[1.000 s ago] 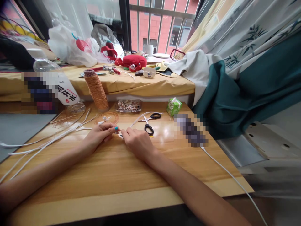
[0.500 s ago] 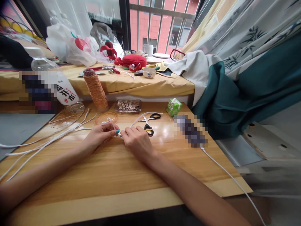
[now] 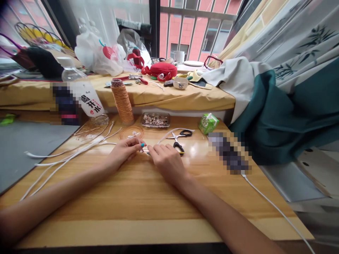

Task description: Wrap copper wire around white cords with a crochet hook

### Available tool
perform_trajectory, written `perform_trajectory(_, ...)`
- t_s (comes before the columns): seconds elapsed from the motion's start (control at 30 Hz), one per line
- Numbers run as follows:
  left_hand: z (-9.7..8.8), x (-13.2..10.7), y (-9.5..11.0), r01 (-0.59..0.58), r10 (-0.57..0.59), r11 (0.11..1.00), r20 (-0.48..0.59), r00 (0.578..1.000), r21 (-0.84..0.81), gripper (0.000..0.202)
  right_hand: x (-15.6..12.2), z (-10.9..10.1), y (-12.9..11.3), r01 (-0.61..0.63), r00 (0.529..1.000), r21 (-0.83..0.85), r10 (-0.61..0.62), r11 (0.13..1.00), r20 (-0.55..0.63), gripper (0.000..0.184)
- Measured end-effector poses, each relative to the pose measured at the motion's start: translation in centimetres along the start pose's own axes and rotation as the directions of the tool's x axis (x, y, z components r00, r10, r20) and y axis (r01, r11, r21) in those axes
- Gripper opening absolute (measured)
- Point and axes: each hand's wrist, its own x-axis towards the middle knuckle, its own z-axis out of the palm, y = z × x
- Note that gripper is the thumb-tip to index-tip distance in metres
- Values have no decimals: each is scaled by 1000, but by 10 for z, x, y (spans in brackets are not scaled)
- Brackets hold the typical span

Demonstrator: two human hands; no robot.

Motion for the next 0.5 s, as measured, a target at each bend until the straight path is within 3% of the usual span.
perform_trajectory(0.5,-3,5,-7,-24,24,1000,19,1000,-4,21,1,-1,2,66,995,60,-62,996,-76,20)
